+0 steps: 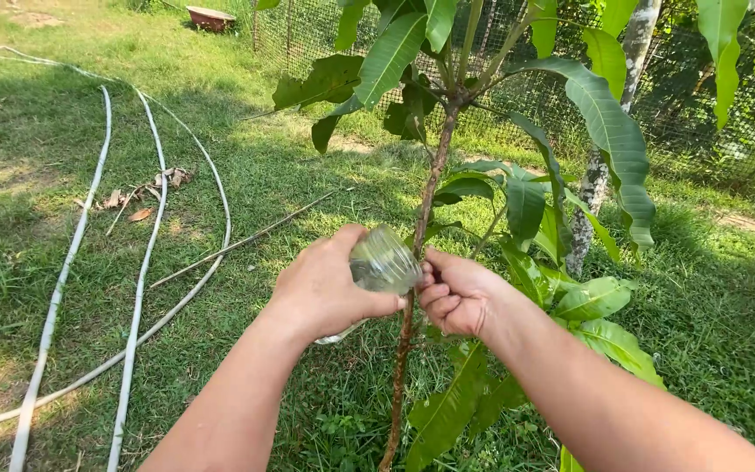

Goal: The person waters several small plants in a backyard garden using a clear glass jar. They scoop water from a bucket, pour it over the leaves and stems of each plant, and repeat the process for multiple plants.

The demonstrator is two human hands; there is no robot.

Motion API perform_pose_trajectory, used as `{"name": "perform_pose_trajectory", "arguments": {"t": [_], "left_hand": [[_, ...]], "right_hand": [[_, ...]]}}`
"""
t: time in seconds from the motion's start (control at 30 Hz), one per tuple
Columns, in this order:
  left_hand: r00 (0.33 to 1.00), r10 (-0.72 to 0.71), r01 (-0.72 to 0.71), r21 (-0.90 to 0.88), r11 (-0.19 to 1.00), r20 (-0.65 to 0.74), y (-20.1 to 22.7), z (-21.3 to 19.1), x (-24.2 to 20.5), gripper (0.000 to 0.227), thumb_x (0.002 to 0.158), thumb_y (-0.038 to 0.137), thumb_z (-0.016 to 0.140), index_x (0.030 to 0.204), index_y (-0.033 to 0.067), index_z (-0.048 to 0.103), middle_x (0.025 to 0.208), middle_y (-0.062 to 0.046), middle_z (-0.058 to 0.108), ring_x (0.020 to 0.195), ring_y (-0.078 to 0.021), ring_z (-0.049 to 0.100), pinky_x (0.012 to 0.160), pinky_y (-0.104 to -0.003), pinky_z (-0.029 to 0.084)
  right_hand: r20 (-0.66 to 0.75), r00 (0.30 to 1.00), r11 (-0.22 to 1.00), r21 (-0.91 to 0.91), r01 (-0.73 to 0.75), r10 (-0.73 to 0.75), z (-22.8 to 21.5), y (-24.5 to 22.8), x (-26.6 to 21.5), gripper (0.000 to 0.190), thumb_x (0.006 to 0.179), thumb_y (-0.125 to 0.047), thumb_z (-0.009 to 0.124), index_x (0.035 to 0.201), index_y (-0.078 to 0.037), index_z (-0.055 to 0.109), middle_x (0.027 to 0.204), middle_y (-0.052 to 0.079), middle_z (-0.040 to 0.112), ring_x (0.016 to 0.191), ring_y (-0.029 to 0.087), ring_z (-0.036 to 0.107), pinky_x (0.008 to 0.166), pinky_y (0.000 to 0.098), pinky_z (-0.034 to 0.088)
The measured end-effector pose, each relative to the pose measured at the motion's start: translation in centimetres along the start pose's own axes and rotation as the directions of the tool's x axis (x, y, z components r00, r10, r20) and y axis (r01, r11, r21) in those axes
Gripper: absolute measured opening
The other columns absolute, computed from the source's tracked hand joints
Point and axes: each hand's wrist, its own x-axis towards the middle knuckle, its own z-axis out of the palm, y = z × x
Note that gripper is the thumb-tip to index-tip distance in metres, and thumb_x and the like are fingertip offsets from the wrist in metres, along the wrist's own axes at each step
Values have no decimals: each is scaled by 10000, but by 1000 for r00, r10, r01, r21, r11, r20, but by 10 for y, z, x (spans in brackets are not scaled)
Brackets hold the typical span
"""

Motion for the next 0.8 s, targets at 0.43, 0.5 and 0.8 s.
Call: {"name": "perform_pose_trajectory", "arguments": {"t": [0.43, 0.5, 0.8], "left_hand": [[984, -130, 110, -156, 982, -122, -19, -9, -3, 985, 642, 318, 893, 1503, 62, 487, 1278, -319, 631, 1227, -482, 627, 1051, -597, 450], [987, -127, 111, -158, 981, -101, -15, -5, -2, 995, 636, 314, 898, 1504, 61, 485, 1278, -318, 633, 1229, -479, 627, 1055, -599, 449], [997, 25, -28, 47, 999, 73, 13, 20, 3, 955, 687, 356, 856, 1523, 101, 471, 1281, -261, 645, 1226, -431, 629, 1077, -643, 400]], "right_hand": [[-195, 598, 563, -640, 523, -778, 11, -75, -100, 366, 1161, -334, 313, 1068, -100, 578, 1065, 128, 648, 1058, 251, 670, 975, 457, 534], [-253, 602, 604, -622, 498, -757, 6, -61, -104, 354, 1154, -316, 283, 1109, -98, 559, 1169, 145, 624, 1208, 287, 627, 1106, 541, 465], [-227, 955, 978, 33, 205, -193, -45, 28, -22, 304, 1094, -333, 418, 967, -106, 575, 846, 38, 620, 715, 170, 666, 592, 274, 566]]}}
